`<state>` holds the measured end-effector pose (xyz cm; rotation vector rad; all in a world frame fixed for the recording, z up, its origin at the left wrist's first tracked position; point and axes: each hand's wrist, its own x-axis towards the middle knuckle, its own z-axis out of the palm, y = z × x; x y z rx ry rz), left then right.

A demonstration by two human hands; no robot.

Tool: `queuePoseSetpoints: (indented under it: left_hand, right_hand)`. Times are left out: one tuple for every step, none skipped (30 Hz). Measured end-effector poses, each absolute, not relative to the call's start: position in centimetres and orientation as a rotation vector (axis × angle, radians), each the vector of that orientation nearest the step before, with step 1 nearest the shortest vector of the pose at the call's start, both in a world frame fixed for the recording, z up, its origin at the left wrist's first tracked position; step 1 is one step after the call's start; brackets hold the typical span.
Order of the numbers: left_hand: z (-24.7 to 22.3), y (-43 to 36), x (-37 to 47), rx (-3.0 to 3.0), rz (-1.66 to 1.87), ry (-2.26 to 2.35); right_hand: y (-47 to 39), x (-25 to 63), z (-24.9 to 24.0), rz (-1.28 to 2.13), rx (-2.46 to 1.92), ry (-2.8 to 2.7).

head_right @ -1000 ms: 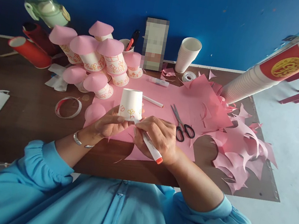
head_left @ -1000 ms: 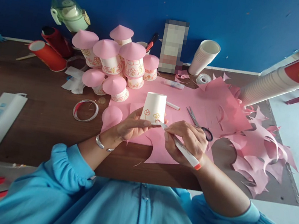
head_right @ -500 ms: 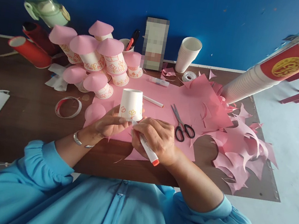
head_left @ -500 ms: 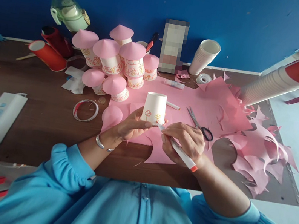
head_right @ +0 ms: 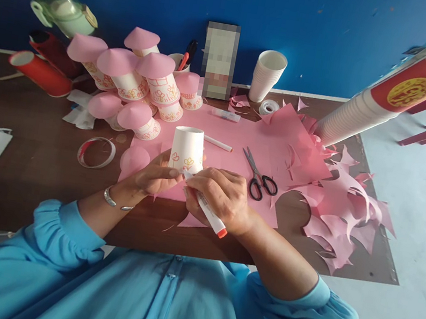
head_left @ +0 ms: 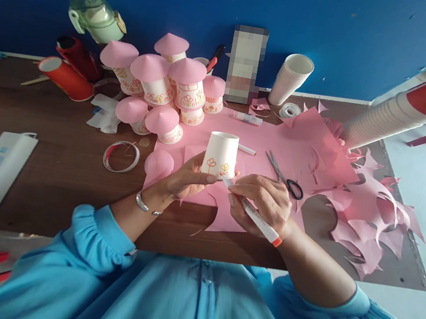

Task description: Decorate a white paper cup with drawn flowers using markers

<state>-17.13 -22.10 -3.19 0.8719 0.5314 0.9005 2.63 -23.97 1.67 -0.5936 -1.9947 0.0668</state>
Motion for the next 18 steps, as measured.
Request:
queuePoseSetpoints:
  left_hand:
    - [-3.25,-22.1,-17.17,0.878,0.903,0.528]
    - [-3.32,-22.11,-17.2,0.882,0.906,0.524]
    - [-3.39,-22.12,-17.22,0.88,0.91,0.522]
    - [-3.45,-22.13,-17.24,0.87,0.917,0.525]
    - [-3.51,-22.15,-17.24,0.849,0.93,0.53]
    - [-3.55,-22.17,-17.24,0.822,0.95,0.538]
    - [-3.56,-22.19,-17.23,0.79,0.973,0.545]
    - [-3.53,-22.21,-17.21,0.76,0.994,0.548]
    - [-3.47,-22.22,-17.18,0.733,1.01,0.545]
    - [-3.36,-22.22,-17.14,0.713,1.015,0.538]
    - [-3.23,-22.21,-17.1,0.698,1.011,0.53]
    - [-3.08,-22.18,-17.06,0.688,0.998,0.521]
    - [-2.94,-22.14,-17.01,0.682,0.982,0.513]
    - [-2.81,-22.09,-16.98,0.681,0.965,0.506]
    - [-2.73,-22.06,-16.95,0.684,0.95,0.503]
    - [-2.69,-22.03,-16.94,0.691,0.936,0.501]
    - [-2.7,-22.02,-16.95,0.703,0.929,0.499]
    - [-2.74,-22.02,-16.96,0.722,0.928,0.491]
  right_hand:
    - [-23.97,2.68,1.73,0.065,-0.584,-1.984]
    - [-23.98,2.73,1.79,0.062,-0.576,-1.973]
    - [-23.99,2.8,1.84,0.061,-0.571,-1.962]
    - [-24.0,2.87,1.89,0.062,-0.571,-1.954]
    - [-24.01,2.93,1.93,0.065,-0.581,-1.948]
    - [-24.03,2.99,1.96,0.068,-0.602,-1.938]
    - [-24.04,3.03,1.98,0.071,-0.634,-1.922]
    - [-24.05,3.06,1.99,0.074,-0.672,-1.9]
    - [-24.04,3.09,1.99,0.074,-0.719,-1.872]
    - [-24.02,3.1,1.98,0.074,-0.765,-1.842]
    - [-23.98,3.1,1.97,0.076,-0.802,-1.815]
    - [-23.93,3.09,1.96,0.081,-0.829,-1.795]
    - [-23.87,3.08,1.95,0.092,-0.844,-1.787]
    - [-23.81,3.07,1.94,0.103,-0.848,-1.791]
    - [-23.75,3.04,1.93,0.111,-0.839,-1.805]
    - [-23.7,3.01,1.92,0.116,-0.822,-1.825]
    - [-23.67,2.97,1.9,0.118,-0.806,-1.844]
    - [-23.66,2.91,1.87,0.12,-0.792,-1.862]
